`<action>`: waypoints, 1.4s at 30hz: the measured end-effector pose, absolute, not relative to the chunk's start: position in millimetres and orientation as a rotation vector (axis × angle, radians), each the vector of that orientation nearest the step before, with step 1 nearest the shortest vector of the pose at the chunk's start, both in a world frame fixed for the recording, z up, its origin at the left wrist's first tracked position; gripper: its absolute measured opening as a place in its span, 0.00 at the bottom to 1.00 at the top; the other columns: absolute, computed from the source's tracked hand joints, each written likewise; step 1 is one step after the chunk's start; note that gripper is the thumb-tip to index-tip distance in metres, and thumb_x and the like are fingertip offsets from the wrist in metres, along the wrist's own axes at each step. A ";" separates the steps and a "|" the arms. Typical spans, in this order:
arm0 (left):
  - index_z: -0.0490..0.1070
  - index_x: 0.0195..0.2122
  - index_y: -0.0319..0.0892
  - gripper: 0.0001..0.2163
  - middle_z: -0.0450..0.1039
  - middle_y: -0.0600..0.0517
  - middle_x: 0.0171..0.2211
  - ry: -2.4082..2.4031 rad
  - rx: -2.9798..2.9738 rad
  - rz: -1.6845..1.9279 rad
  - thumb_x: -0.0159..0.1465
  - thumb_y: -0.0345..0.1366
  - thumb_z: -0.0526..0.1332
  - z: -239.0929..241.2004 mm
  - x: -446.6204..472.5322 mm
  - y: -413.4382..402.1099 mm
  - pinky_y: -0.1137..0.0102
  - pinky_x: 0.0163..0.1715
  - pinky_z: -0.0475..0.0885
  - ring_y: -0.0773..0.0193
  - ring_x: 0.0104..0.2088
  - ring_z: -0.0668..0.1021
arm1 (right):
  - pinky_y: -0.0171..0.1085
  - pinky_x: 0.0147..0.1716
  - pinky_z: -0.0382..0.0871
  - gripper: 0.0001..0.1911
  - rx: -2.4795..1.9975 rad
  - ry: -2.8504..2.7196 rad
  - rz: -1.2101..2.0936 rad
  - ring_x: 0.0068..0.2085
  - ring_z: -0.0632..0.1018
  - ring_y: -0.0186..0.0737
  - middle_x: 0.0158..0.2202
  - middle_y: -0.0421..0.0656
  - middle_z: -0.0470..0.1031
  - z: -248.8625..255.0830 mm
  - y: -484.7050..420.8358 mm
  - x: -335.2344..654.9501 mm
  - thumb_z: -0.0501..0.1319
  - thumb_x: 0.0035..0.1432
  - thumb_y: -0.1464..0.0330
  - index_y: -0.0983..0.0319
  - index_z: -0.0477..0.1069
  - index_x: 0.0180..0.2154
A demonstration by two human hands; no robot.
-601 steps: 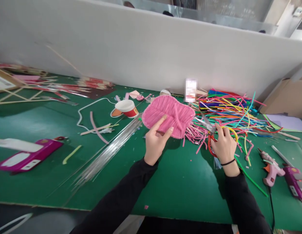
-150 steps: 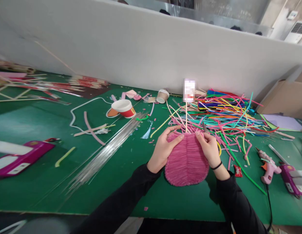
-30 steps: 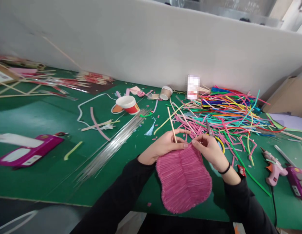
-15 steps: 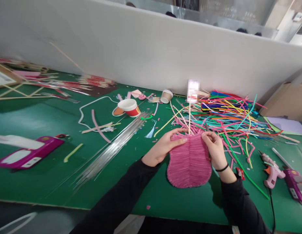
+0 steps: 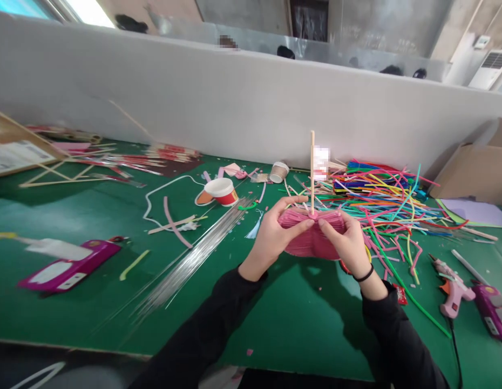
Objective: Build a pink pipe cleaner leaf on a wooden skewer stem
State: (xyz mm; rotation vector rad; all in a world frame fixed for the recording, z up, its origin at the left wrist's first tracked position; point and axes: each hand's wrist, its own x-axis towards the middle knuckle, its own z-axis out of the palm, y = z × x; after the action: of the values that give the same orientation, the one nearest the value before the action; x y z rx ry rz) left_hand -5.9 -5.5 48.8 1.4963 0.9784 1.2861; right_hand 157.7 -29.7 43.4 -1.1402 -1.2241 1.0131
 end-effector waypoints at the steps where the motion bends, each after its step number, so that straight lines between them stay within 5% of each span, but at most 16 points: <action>1: 0.70 0.49 0.41 0.22 0.78 0.46 0.46 0.975 1.496 1.284 0.55 0.39 0.71 47.0 -5.5 -4.8 0.61 0.49 0.72 0.54 0.44 0.81 | 0.41 0.41 0.73 0.15 -1.129 -1.229 1.030 0.38 0.80 0.44 0.36 0.44 0.82 41.7 -28.7 158.5 0.69 0.50 0.56 0.60 0.78 0.35; 7: 0.70 0.50 0.43 0.21 0.73 0.46 0.55 0.977 1.606 1.298 0.55 0.37 0.70 40.0 -8.4 -1.5 0.62 0.55 0.69 0.54 0.52 0.78 | 0.42 0.47 0.73 0.13 -1.063 -1.300 1.075 0.43 0.80 0.45 0.39 0.44 0.82 33.8 -27.7 164.4 0.68 0.54 0.58 0.59 0.79 0.38; 13: 0.61 0.60 0.43 0.30 0.77 0.45 0.50 0.908 1.586 1.291 0.57 0.36 0.69 41.9 -4.9 -5.4 0.60 0.55 0.70 0.55 0.49 0.80 | 0.43 0.49 0.72 0.14 -1.056 -1.342 1.014 0.46 0.80 0.45 0.43 0.43 0.82 32.4 -28.4 167.2 0.68 0.55 0.59 0.57 0.79 0.42; 18: 0.67 0.54 0.42 0.25 0.72 0.43 0.56 0.951 1.648 1.372 0.56 0.36 0.70 37.5 -3.8 -2.7 0.61 0.53 0.72 0.53 0.51 0.78 | 0.43 0.46 0.74 0.14 -1.048 -1.309 1.053 0.43 0.81 0.46 0.40 0.44 0.83 31.9 -27.5 166.7 0.68 0.54 0.58 0.59 0.80 0.39; 22: 0.70 0.51 0.41 0.21 0.74 0.45 0.54 0.980 1.734 1.432 0.56 0.36 0.70 33.1 -5.5 0.6 0.61 0.54 0.71 0.53 0.56 0.75 | 0.44 0.45 0.74 0.14 -1.065 -1.325 0.986 0.41 0.82 0.46 0.38 0.44 0.83 33.9 -27.9 164.6 0.69 0.52 0.58 0.59 0.80 0.37; 28: 0.67 0.53 0.43 0.21 0.80 0.47 0.42 0.876 1.717 1.394 0.59 0.35 0.68 34.2 -3.7 -6.7 0.62 0.50 0.73 0.56 0.44 0.82 | 0.45 0.44 0.76 0.11 -1.079 -1.468 0.799 0.39 0.82 0.45 0.36 0.43 0.83 34.1 -27.0 168.0 0.70 0.53 0.60 0.59 0.79 0.36; 32: 0.68 0.54 0.45 0.30 0.72 0.43 0.56 0.840 1.661 1.488 0.51 0.38 0.74 28.3 -1.3 -3.2 0.59 0.58 0.67 0.51 0.58 0.73 | 0.44 0.41 0.77 0.04 -0.890 -1.550 0.480 0.39 0.81 0.44 0.35 0.42 0.82 31.7 -26.3 175.9 0.66 0.58 0.67 0.56 0.79 0.37; 34: 0.67 0.56 0.45 0.35 0.67 0.41 0.61 0.802 1.442 1.447 0.47 0.37 0.77 21.9 -3.7 4.3 0.59 0.59 0.66 0.49 0.62 0.68 | 0.46 0.42 0.76 0.09 -0.777 -1.611 0.209 0.40 0.80 0.44 0.36 0.42 0.81 30.9 -28.2 180.1 0.64 0.60 0.72 0.53 0.79 0.40; 40: 0.73 0.47 0.33 0.26 0.80 0.36 0.43 0.418 0.678 0.735 0.60 0.53 0.62 9.0 -16.7 19.5 0.59 0.44 0.76 0.46 0.47 0.81 | 0.50 0.45 0.74 0.21 -0.682 -1.848 -0.325 0.52 0.74 0.49 0.40 0.41 0.81 12.9 -39.7 188.6 0.63 0.59 0.78 0.48 0.78 0.48; 42: 0.74 0.45 0.34 0.22 0.81 0.40 0.41 0.415 0.671 0.785 0.59 0.48 0.66 8.2 -14.4 16.9 0.63 0.40 0.77 0.50 0.42 0.82 | 0.52 0.49 0.72 0.21 -0.748 -1.902 -0.388 0.56 0.70 0.51 0.45 0.40 0.80 0.6 -41.5 189.9 0.64 0.58 0.77 0.45 0.78 0.47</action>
State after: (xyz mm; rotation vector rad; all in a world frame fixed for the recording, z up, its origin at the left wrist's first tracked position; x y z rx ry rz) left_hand -14.4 16.9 8.2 0.6710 0.4154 0.7853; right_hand 189.9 -41.5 0.6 -0.7482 -1.9021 -0.3880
